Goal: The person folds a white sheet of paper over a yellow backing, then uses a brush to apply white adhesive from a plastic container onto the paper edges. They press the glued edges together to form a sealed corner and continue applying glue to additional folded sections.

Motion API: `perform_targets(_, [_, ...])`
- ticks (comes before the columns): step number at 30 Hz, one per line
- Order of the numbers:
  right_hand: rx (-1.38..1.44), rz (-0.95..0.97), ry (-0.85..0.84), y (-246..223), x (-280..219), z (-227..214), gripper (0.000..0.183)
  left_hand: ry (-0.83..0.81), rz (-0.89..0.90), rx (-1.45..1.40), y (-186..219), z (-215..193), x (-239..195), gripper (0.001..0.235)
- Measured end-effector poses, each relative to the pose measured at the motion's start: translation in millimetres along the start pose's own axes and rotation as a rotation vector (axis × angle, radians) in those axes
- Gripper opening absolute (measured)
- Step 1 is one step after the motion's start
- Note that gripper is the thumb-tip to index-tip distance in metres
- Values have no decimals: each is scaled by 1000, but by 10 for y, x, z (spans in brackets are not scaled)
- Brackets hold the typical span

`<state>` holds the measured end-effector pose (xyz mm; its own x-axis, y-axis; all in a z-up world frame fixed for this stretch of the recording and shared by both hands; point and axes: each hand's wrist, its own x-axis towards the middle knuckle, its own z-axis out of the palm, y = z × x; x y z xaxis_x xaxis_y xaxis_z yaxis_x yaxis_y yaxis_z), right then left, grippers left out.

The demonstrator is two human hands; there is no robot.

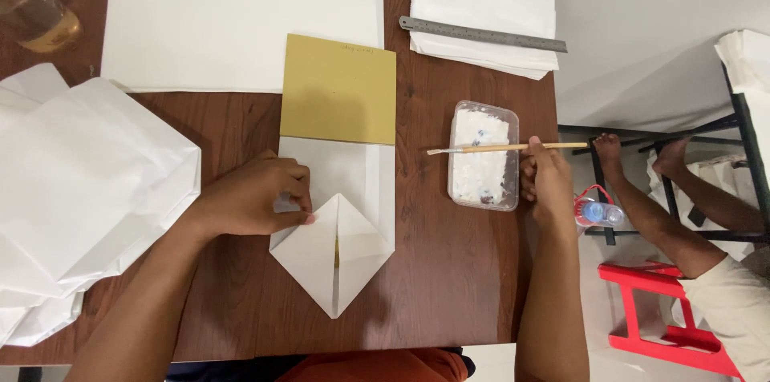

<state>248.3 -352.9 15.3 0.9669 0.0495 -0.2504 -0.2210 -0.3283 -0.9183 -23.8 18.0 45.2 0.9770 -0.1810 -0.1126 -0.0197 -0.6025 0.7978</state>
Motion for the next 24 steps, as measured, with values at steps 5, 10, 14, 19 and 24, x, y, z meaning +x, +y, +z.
perform_targets(5, [-78,38,-56,-76,-52,-22,37,-6,-4,-26,6,-14,-36,13])
perform_targets(10, [-164,30,-95,58,70,-144,45,-25,7,-6,18,-26,-27,10])
perform_targets(14, [-338,24,-169,39,100,-239,59,-35,5,-7,24,-33,-14,5])
perform_targets(19, [-638,18,-267,-288,-214,-668,70,-57,-85,55,-29,34,-29,9])
perform_targets(24, [-293,-258,-653,-151,-491,-883,55,-68,-128,151,-82,78,-18,14])
